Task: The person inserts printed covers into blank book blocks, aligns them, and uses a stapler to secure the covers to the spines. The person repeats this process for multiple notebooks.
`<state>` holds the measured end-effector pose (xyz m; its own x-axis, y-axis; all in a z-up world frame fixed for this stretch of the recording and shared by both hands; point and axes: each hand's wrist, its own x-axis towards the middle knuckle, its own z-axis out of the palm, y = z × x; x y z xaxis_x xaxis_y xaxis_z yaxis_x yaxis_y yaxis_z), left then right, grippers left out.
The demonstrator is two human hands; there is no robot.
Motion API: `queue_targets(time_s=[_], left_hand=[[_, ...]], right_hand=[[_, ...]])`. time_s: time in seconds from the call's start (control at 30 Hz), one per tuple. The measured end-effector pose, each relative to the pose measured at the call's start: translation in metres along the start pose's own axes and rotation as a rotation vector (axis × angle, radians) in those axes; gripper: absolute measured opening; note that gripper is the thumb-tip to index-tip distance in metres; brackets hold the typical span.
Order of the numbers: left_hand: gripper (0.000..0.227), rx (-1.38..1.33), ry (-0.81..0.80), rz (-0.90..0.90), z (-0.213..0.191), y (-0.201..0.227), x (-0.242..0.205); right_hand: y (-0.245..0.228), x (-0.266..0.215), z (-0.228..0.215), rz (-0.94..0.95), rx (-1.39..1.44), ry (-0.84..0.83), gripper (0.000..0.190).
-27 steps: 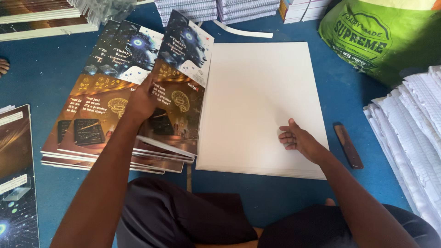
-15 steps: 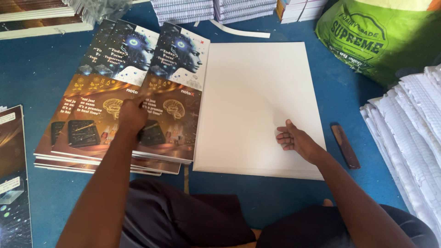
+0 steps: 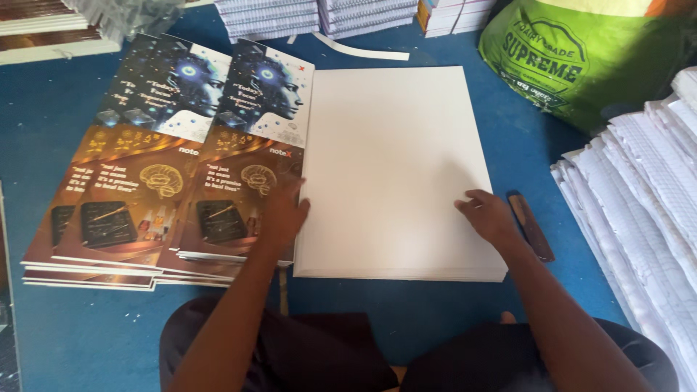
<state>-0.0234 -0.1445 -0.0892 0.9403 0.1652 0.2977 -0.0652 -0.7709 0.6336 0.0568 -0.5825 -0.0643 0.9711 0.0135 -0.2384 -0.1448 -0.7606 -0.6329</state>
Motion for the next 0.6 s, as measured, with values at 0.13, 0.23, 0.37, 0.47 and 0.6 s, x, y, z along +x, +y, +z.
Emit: queue_targets(time_s=[0.13, 0.23, 0.37, 0.47, 0.6], left_hand=[[0.053, 0.076, -0.085, 0.06, 0.029, 0.012, -0.016], [0.056, 0.179, -0.157, 0.034, 0.033, 0.018, -0.024], [0.056, 0.177, -0.135, 0.043, 0.032, 0.022, -0.026], [0.056, 0.173, -0.132, 0.044, 0.033, 0.022, -0.027], [0.056, 0.194, -0.162, 0.005, 0.034, 0.022, -0.025]], right_hand=[[0.043, 0.015, -0.01, -0.069, -0.45, 0.217, 0.068], [0.065, 0.029, -0.01, 0.114, -0.441, 0.16, 0.078], [0.077, 0.045, -0.006, 0.087, -0.428, 0.138, 0.083], [0.08, 0.044, -0.004, 0.078, -0.419, 0.142, 0.082], [0.069, 0.037, -0.005, 0.14, -0.436, 0.093, 0.076]])
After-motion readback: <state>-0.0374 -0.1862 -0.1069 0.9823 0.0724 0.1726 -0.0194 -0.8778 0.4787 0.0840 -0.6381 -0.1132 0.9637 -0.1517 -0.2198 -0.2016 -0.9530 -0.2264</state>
